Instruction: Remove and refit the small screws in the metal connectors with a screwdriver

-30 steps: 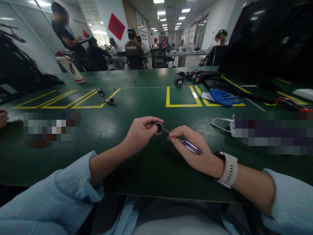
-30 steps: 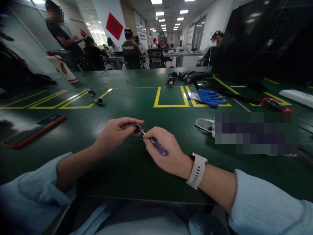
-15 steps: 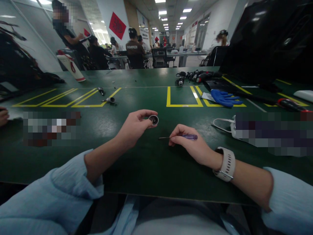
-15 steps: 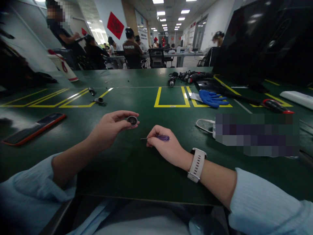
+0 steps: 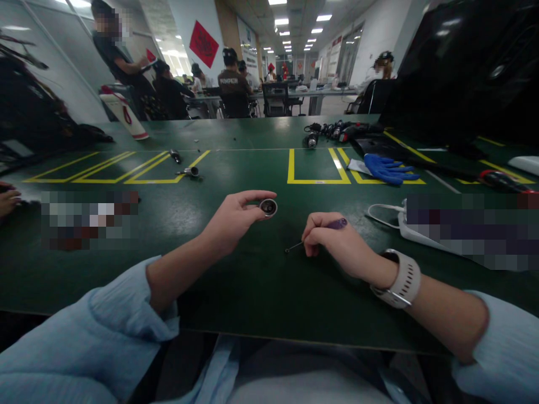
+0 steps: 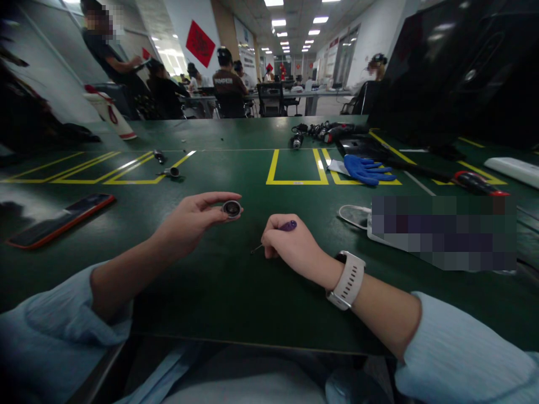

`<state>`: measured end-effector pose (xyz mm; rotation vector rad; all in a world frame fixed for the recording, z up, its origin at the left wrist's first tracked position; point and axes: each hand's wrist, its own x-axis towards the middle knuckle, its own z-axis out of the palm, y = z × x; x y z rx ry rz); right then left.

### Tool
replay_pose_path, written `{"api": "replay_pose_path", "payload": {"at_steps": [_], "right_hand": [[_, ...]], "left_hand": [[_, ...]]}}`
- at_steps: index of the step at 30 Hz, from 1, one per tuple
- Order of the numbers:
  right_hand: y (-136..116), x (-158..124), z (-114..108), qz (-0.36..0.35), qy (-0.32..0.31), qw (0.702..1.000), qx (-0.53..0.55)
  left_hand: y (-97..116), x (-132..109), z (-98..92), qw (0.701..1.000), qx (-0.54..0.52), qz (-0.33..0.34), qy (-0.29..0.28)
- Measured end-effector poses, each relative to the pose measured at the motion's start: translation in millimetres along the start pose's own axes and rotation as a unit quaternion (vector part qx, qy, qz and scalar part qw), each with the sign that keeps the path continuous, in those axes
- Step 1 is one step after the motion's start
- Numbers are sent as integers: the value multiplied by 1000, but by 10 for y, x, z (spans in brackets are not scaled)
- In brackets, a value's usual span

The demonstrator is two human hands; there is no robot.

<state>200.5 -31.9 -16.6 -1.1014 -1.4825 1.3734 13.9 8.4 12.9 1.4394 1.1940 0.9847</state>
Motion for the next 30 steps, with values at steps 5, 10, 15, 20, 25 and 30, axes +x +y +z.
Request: {"api": "replay_pose_path", "payload": {"at_steps": [5, 10, 15, 20, 25, 30], "right_hand": [[70, 6, 50, -12, 4, 995, 102], [26, -46, 55, -62, 36, 980, 187], [49, -54, 32, -66, 17, 989, 131], [89, -36, 12, -83, 37, 988, 127], [63, -38, 31, -50, 6, 998, 38], [31, -37, 62, -36, 3, 999, -18]], "left_hand": [[-36, 25, -10, 1000, 1, 7, -4], [-66, 36, -16, 1000, 6, 6, -13], [-54, 29, -15, 1000, 11, 2, -14], [-41, 27, 6, 1000, 10, -3, -3], [-43, 17, 14, 1000, 27, -3, -5], [-47, 8, 20, 1000, 17, -5, -17]]}}
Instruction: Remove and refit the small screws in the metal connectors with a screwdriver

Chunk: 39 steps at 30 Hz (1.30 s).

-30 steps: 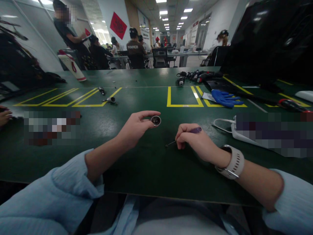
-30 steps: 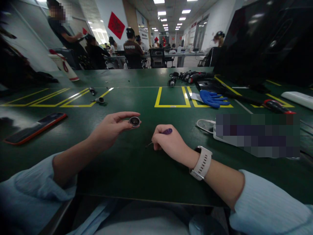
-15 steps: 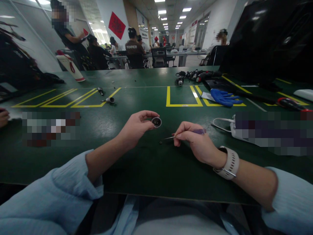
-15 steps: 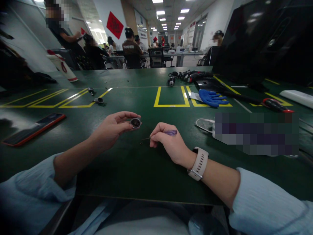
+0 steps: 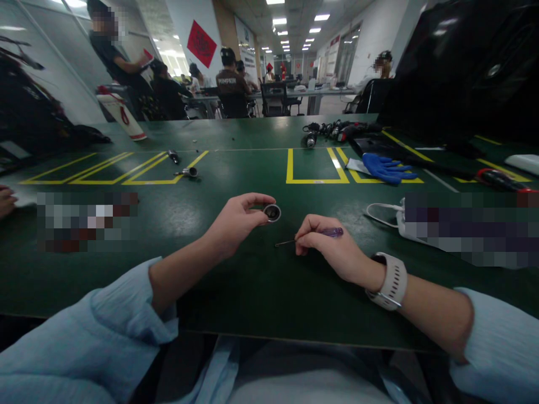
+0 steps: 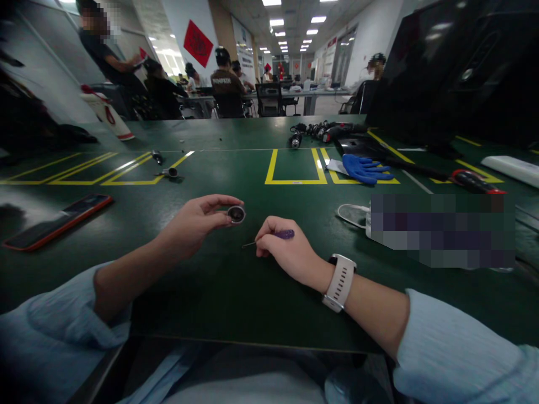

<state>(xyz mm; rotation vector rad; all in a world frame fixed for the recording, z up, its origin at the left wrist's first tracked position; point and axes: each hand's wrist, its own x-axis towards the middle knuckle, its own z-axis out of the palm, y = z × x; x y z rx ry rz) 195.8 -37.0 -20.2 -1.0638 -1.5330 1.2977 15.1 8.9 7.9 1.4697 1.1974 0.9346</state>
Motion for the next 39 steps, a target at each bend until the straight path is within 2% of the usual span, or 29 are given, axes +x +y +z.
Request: {"api": "replay_pose_path", "payload": {"at_steps": [9, 15, 22, 33, 39], "right_hand": [[-44, 11, 6, 8, -6, 999, -45], [-18, 12, -27, 17, 5, 1000, -9], [21, 10, -8, 20, 29, 999, 42], [20, -15, 0, 17, 31, 999, -2], [85, -14, -12, -2, 39, 996, 79]], "left_hand": [[-3, -43, 16, 999, -30, -35, -3], [-14, -173, 99, 993, -71, -84, -33], [-35, -210, 120, 993, -76, -84, -39], [-93, -177, 127, 989, -126, -81, -10], [-103, -151, 122, 988, -143, -60, -6]]}}
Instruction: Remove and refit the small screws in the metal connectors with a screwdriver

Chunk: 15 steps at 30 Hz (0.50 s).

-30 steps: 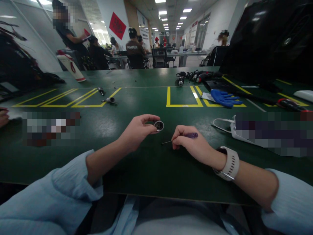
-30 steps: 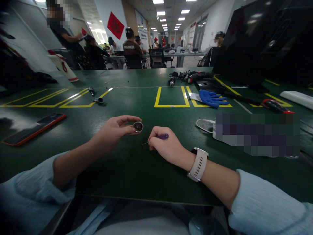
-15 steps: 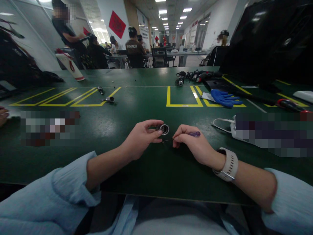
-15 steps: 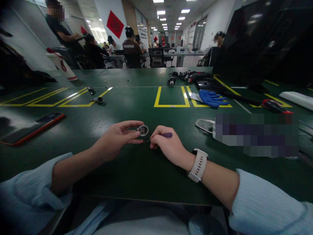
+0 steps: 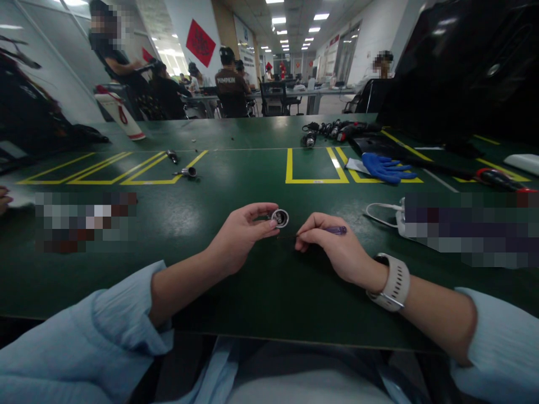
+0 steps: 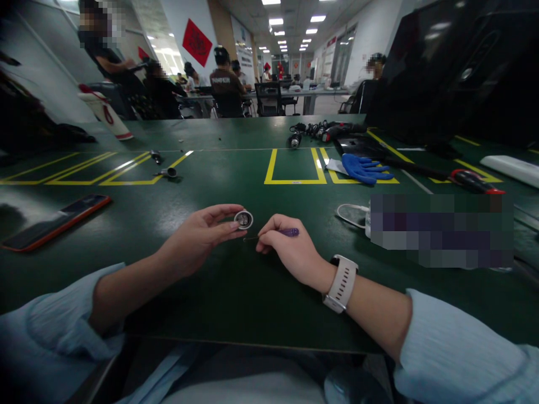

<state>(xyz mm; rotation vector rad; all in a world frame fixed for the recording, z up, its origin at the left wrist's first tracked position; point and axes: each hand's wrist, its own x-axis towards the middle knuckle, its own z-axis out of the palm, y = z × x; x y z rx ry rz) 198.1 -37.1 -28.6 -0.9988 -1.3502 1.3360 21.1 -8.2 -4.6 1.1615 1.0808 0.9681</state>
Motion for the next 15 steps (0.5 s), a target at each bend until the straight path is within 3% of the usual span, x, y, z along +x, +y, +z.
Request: {"api": "replay_pose_path", "payload": {"at_steps": [7, 11, 15], "right_hand": [[-20, -28, -46, -73, 10, 994, 78], [-88, -66, -26, -132, 53, 990, -13], [-119, -99, 30, -151, 47, 979, -133]], "left_hand": [[25, 20, -15, 999, 23, 23, 23], [13, -5, -6, 998, 47, 46, 13], [-7, -28, 16, 998, 32, 62, 6]]}}
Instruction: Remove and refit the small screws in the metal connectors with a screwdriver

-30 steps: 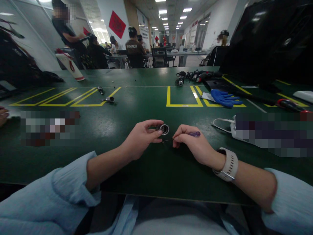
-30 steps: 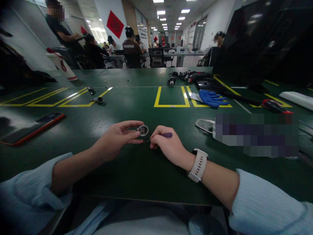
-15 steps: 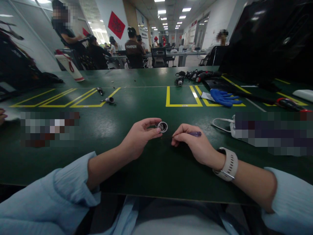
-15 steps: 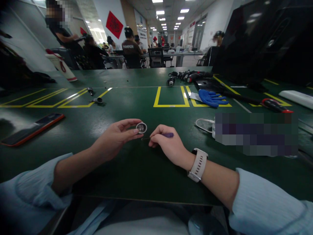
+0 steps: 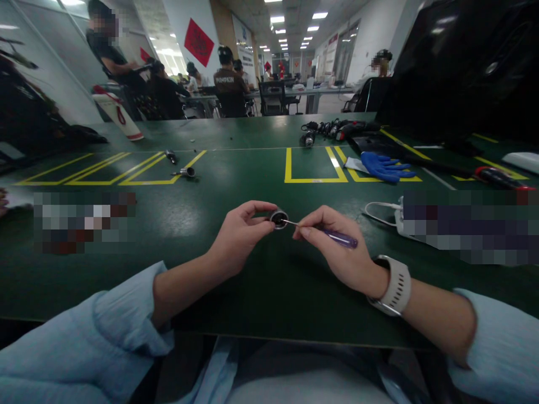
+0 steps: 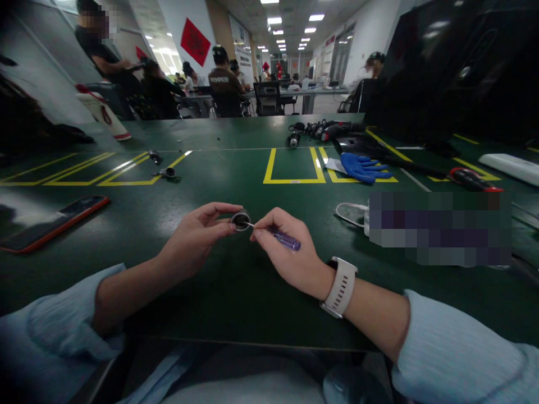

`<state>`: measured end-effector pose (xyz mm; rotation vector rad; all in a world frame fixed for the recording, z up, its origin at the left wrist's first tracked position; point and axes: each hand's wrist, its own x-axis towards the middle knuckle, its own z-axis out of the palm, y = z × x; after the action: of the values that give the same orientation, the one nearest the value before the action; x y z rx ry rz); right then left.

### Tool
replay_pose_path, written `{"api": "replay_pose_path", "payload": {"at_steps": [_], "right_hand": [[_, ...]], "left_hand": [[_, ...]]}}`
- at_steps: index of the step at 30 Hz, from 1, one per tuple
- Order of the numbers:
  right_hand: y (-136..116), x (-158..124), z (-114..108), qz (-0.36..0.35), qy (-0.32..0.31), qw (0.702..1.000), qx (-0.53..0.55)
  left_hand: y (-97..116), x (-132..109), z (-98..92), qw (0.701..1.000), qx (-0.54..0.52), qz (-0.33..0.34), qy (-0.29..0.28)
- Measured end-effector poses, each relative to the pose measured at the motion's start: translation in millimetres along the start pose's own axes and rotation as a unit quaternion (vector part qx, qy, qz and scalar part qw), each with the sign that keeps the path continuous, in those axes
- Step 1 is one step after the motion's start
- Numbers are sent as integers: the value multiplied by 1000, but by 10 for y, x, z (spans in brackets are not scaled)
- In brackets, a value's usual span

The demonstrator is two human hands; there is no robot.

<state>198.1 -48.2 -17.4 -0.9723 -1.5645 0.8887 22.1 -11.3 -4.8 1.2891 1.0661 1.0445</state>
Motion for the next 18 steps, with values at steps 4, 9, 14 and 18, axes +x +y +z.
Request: {"api": "replay_pose_path", "payload": {"at_steps": [4, 9, 14, 18], "right_hand": [[-18, -26, 44, -51, -3, 996, -70], [-16, -52, 66, -127, -4, 982, -138], [9, -63, 88, -172, -14, 970, -169], [13, -68, 93, -200, -27, 960, -192]], "left_hand": [[-21, 4, 8, 1000, -11, 19, 1], [-34, 12, 14, 1000, -21, 13, -1], [-42, 25, 35, 999, 21, 35, 22], [-41, 40, 57, 997, 49, 54, 38]]}}
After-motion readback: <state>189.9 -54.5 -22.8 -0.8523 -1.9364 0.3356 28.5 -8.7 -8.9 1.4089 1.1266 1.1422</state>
